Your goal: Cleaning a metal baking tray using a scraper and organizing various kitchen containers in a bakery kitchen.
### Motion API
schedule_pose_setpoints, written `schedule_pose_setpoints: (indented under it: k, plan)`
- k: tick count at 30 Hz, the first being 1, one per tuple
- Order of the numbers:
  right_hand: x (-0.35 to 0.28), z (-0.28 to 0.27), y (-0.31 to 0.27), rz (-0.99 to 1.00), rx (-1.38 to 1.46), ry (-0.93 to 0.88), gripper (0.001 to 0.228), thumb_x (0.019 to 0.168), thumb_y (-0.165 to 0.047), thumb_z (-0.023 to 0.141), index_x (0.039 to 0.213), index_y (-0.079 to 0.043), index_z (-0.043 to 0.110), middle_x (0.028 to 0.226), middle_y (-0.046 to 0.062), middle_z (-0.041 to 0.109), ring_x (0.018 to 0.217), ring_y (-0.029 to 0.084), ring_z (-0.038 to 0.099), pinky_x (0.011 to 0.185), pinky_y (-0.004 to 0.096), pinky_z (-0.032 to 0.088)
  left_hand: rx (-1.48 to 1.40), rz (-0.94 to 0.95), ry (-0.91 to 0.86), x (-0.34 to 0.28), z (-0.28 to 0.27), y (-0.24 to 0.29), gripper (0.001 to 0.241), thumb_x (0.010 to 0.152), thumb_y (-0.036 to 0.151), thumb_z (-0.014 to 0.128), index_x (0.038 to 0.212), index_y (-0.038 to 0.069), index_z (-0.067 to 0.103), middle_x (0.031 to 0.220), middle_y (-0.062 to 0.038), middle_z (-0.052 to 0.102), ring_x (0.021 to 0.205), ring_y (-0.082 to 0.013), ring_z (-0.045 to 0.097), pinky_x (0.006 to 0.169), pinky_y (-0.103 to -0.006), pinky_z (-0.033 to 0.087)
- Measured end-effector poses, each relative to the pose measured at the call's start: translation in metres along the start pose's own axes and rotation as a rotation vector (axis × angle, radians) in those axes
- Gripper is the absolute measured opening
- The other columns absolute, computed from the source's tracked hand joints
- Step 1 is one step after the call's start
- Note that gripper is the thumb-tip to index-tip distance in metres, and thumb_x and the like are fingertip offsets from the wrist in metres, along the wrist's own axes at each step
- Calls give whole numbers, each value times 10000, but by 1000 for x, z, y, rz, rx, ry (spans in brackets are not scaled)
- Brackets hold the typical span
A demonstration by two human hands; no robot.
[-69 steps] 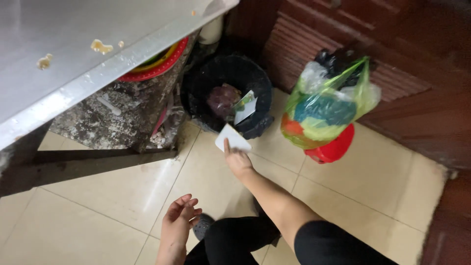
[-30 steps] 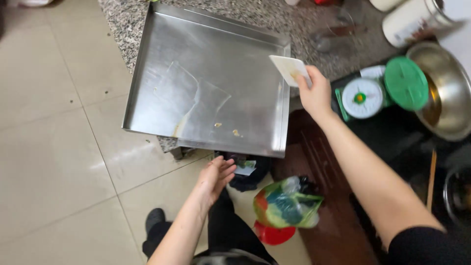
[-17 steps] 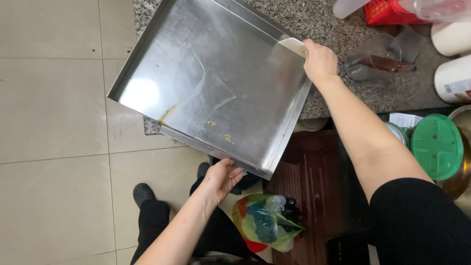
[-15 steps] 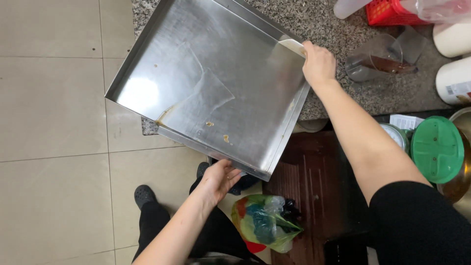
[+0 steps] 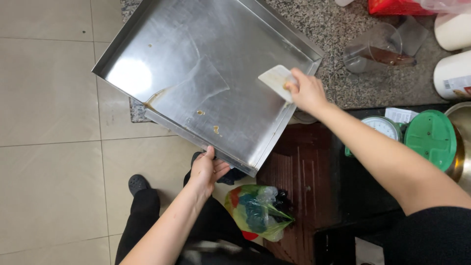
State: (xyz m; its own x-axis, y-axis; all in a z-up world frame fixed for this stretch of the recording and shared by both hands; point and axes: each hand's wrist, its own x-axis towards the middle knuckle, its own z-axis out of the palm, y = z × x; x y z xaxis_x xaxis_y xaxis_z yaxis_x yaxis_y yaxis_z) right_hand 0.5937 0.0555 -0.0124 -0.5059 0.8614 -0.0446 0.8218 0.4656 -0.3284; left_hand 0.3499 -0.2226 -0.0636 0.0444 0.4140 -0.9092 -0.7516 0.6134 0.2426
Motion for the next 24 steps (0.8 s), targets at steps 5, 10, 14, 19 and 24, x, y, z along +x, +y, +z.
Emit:
schedule_pose_setpoints:
  k: [5,10,14,19,24]
  plan:
    - [-53,15,-55,111,51,-80,244,954,-236,691,1174,-145,636,803,208,707,777,438,696,710,545,550,-3,55,62,-8,9,-2,348,1058,399,465,1135,63,516,961,-144,713,759,-213,696,708,-360,625]
    - [-112,42,-112,180,197,-190,190,963,-209,633,1144,-151,635,819,159,730,736,339,748,686,460,612,-27,84,134,-3,12,-5,292,1059,381,475,1128,98,459,898,-129,700,664,-186,669,612,-327,615]
    - [-133,57,-131,125,273,-244,122,1000,-203,608,1096,-135,639,870,136,750,768,325,760,722,448,612,-42,78,157,1,12,-9,284,1061,374,475,1134,100,459,908,-132,687,669,-192,668,613,-335,617]
    - [-98,39,-124,212,409,-547,321,915,-228,740,1205,-130,645,1043,123,772,947,268,744,841,397,566,-37,77,139,-8,14,-2,313,1065,368,463,1161,70,478,942,-147,698,704,-209,681,655,-350,622]
    - [-31,26,-100,367,1030,-662,483,891,-111,726,1351,-89,581,1176,72,741,1042,167,700,919,348,583,-53,-29,-22,6,3,2,391,1051,358,428,1254,43,540,1084,-138,698,921,-248,682,855,-388,588]
